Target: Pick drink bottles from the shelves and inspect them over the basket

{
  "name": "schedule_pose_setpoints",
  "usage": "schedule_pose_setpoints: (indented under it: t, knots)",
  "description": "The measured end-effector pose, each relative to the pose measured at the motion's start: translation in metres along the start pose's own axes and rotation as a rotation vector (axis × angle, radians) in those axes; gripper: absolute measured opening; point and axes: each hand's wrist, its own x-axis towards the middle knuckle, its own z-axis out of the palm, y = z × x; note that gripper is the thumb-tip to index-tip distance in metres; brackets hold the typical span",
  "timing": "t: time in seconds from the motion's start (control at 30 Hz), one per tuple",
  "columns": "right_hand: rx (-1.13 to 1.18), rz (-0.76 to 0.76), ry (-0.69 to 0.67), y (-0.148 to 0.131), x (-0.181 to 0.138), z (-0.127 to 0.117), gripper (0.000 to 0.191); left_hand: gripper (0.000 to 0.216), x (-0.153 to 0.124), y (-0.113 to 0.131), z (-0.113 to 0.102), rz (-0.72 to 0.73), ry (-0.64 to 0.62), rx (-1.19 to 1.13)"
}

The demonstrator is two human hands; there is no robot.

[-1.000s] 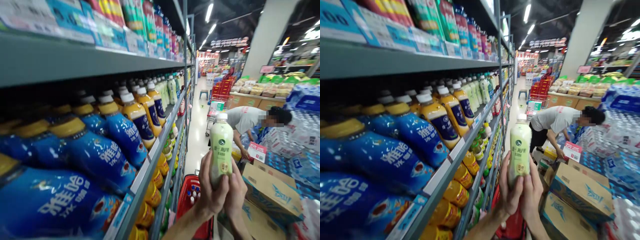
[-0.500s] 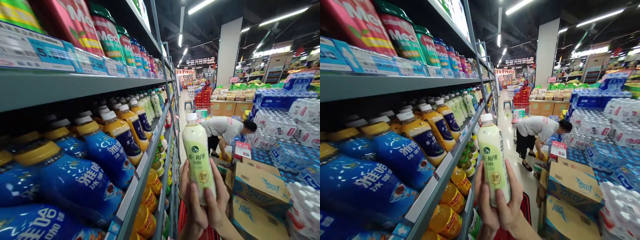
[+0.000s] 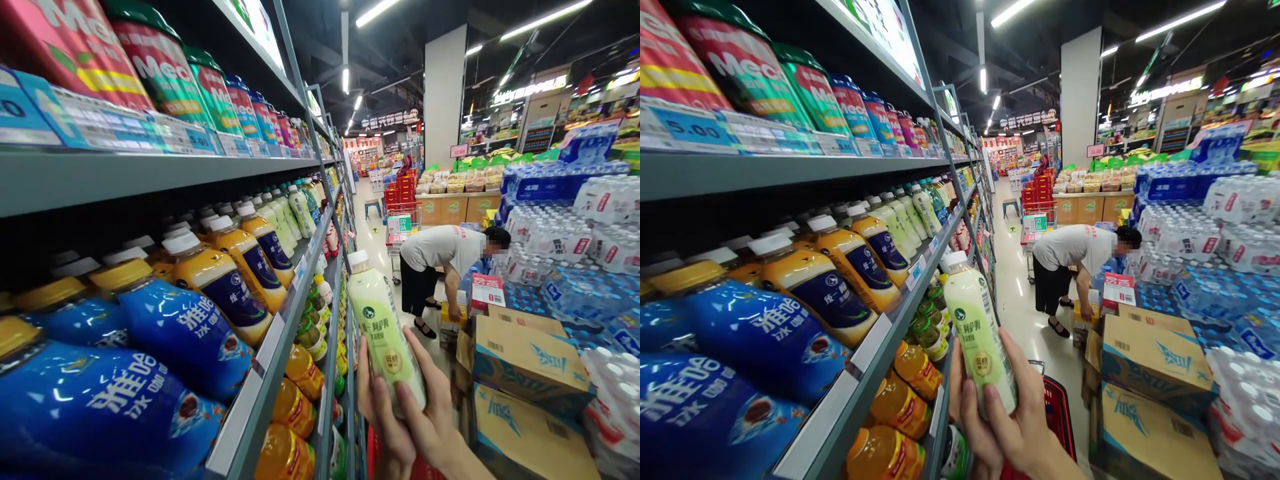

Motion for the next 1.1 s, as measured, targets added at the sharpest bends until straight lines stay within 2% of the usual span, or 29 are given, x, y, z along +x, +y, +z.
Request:
schedule_pose_setpoints:
  t: [0.07, 0.1, 0.27, 0.43, 0.7, 0.83, 0.9, 1.0, 1.1]
  knots:
    - [-0.055, -0.023, -0.037, -0.004, 0.004, 0.001, 0.060, 0.049, 0.002, 0.010, -0.002, 0.021, 0.122, 0.036]
    - [-0.074, -0.036, -0.049, -0.005, 0.006, 0.001, 0.060, 0.050, 0.003, 0.013, -0.002, 0.025, 0.131, 0.052]
    - [-0.089, -0.041, -0.084, -0.005, 0.012, -0.003, 0.062, 0.059, 0.002, 0.007, -0.006, 0.015, 0.075, 0.087]
    - [-0.093, -0.044, -0.104, -0.011, 0.014, -0.005, 0.067, 0.063, 0.002, 0.008, -0.004, 0.014, 0.081, 0.052]
    - [0.018, 0.000, -0.013, -0.014, 0.004, -0.002, 0.067, 0.052, -0.001, 0.038, 0.012, -0.118, 0.116, -0.265]
    - [0.069, -0.042, -0.029, -0.011, 0.003, -0.002, 0.078, 0.046, 0.002, 0.052, 0.019, -0.113, 0.183, -0.407]
    - [0.083, -0.047, -0.017, -0.012, 0.004, -0.001, 0.083, 0.043, 0.005, 0.057, 0.022, -0.105, 0.175, -0.492]
    - [0.069, -0.046, 0.006, -0.016, 0.006, 0.000, 0.083, 0.038, 0.007, 0.059, 0.022, -0.109, 0.140, -0.549]
    - [0.044, -0.026, 0.027, -0.022, 0.007, 0.001, 0.073, 0.043, 0.004, 0.051, 0.018, -0.088, 0.144, -0.508]
